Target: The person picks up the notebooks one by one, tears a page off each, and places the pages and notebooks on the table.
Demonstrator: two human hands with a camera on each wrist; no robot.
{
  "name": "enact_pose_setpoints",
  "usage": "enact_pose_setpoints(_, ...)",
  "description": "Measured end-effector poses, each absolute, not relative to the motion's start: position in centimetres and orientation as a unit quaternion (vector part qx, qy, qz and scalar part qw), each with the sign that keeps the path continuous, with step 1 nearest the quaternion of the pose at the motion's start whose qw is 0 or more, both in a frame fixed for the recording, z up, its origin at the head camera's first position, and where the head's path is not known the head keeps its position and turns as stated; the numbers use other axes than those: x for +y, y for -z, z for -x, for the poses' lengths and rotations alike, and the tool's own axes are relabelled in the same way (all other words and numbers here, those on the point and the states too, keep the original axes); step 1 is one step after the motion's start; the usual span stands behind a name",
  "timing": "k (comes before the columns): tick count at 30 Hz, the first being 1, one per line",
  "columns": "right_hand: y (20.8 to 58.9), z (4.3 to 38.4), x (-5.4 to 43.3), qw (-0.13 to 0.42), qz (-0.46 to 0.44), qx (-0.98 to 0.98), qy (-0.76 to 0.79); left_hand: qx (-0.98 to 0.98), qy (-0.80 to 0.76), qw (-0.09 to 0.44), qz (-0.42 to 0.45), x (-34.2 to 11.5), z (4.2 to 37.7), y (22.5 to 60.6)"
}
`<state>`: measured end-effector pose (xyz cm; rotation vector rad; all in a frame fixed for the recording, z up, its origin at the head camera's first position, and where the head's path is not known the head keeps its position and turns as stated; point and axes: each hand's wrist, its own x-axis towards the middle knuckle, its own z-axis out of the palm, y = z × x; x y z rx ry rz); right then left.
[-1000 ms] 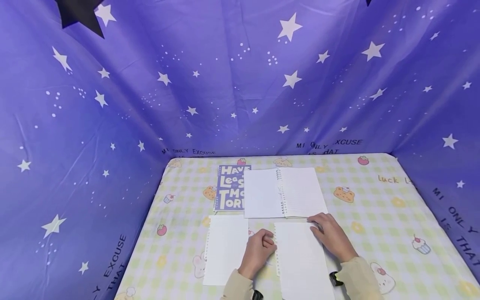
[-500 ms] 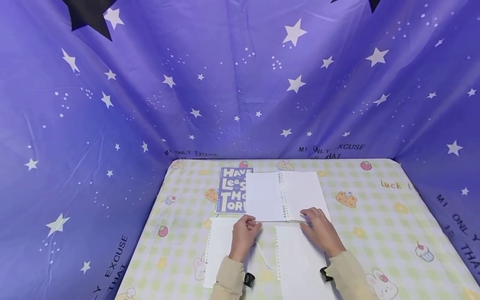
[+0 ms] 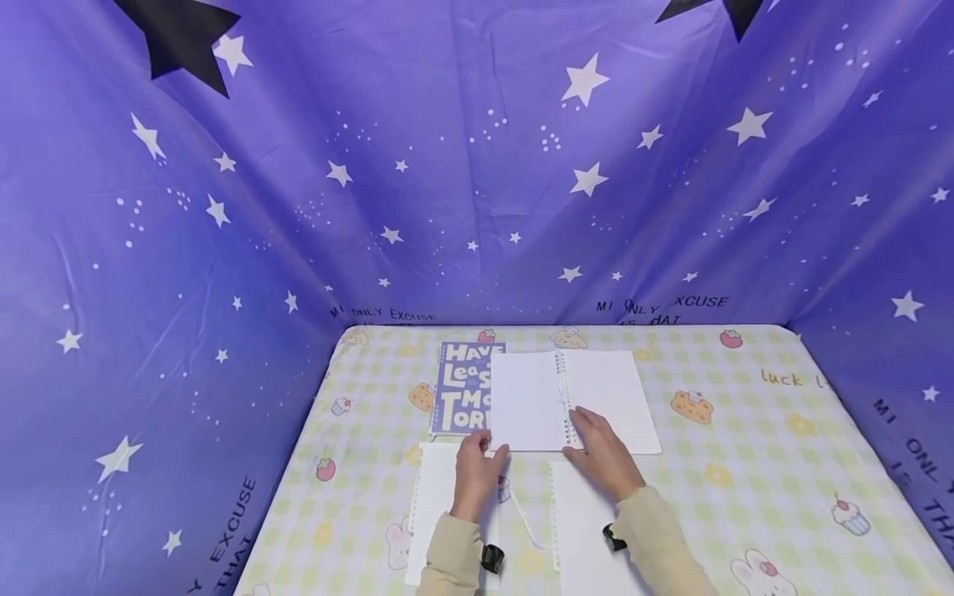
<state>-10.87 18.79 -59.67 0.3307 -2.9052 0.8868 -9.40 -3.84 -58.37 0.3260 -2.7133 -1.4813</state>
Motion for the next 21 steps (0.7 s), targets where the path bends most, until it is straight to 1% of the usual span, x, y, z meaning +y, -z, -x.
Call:
enact_pose_setpoints(4, 60.1, 10.8, 17.9, 0.039, -0.110, -0.956, -0.269, -0.860, 0.496, 0.012, -0.119, -4.0, 9.3, 58.4)
enact_pose_setpoints(12, 60.1, 10.8, 16.9, 0.054, -0.101, -0.966, -0.231, -0.856, 0.502, 0.028, -0.124, -4.3, 9.6, 58.8)
enact_pose_setpoints(21, 59.8, 10.9, 17.1, 0.048, -0.094, -0.965, -0.238, -0.814, 0.572, 0.004, -0.101, -4.8, 11.1, 59.1)
